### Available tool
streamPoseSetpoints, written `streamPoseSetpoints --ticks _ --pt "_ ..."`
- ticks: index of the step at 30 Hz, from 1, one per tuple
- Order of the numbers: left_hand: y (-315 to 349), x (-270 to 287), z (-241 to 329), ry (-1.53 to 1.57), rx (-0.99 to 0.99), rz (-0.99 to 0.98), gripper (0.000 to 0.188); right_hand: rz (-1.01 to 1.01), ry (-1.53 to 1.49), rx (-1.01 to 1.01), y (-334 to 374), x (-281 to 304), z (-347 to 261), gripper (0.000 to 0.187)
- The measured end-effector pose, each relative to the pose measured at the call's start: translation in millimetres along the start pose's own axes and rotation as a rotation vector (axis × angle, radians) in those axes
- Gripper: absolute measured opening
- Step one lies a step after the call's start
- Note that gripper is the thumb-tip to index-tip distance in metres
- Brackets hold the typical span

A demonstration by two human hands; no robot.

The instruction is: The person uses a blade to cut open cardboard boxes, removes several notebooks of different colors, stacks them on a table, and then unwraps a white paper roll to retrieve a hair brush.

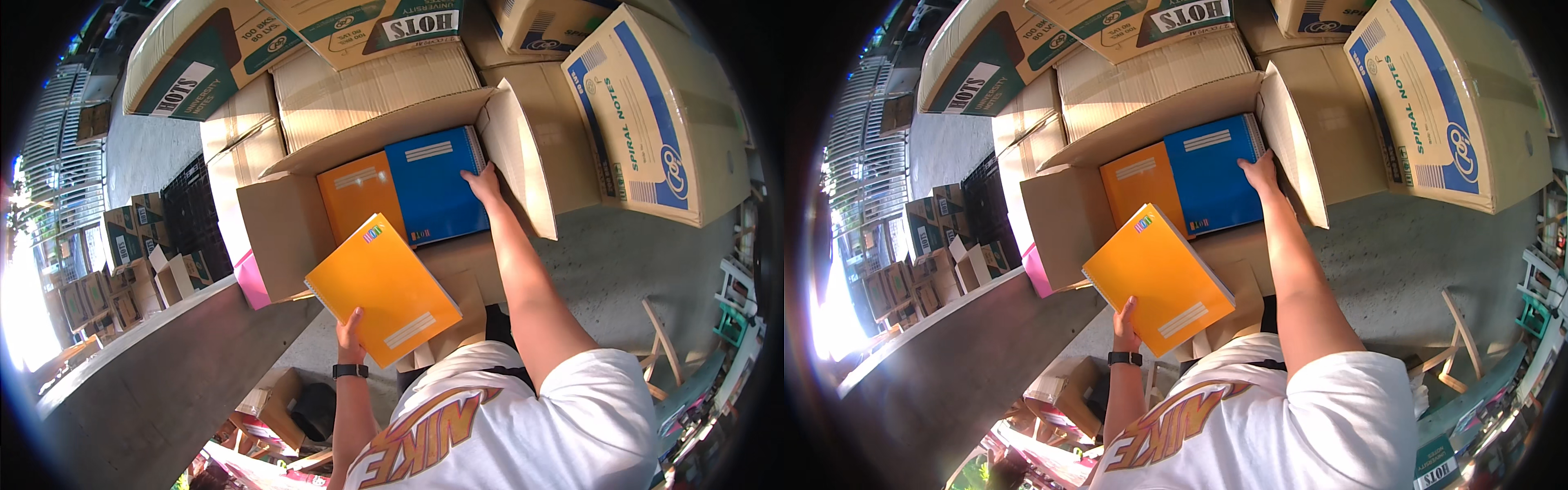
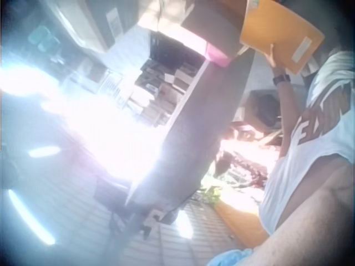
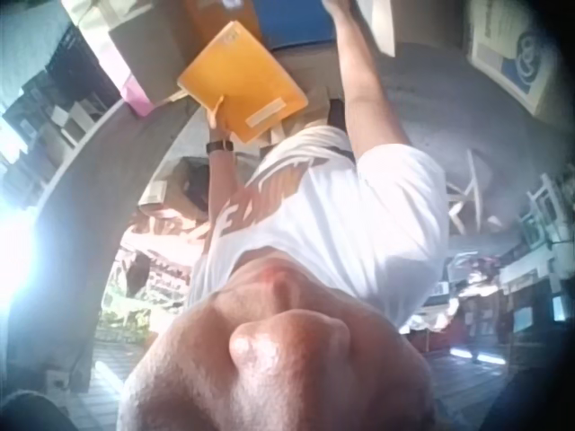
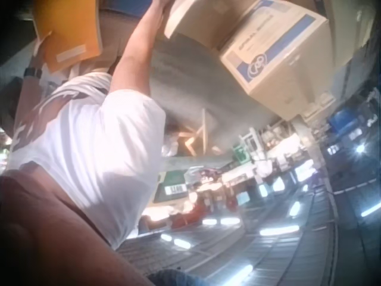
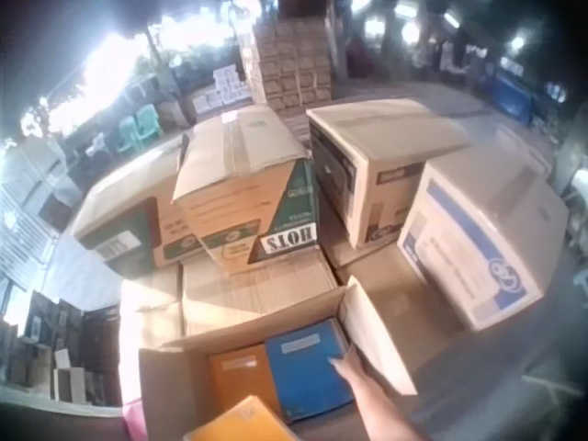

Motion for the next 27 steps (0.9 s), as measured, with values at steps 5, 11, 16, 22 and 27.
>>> streamPoseSetpoints --ticks 5,11,16,22,27 --pt "-1 6 -5 -0.012 0.019 0.056 0.04 -0.17 -0.218 -0.083 5 2 8 0.05" --pt "4 -1 3 -0.011 0.037 0.012 0.043 -0.034 -0.276 0.103 -1 -19 4 0.049" --pt "1 -18 4 -0.02 0.066 0.008 0.042 -0.425 -0.544 -0.318 -35 -30 48 0.073" --pt "-5 10 -11 -0.028 0.07 0.008 0.042 -0.436 -0.44 -0.224 3 -3 -1 0.065" --pt "-3 0 -9 0.031 0.097 0.002 0.04 -0.296 -0.34 -0.021 34 15 -47 0.083"
Point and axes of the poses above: each hand's wrist, its own y-axis away from the middle knuckle, its own x-axis out of the back of the hand, z = x × y, the point moved 4 cm from there along -y, towards the middle knuckle, and after that the axes turned 10 degrees about x, right-handed, at the moved point
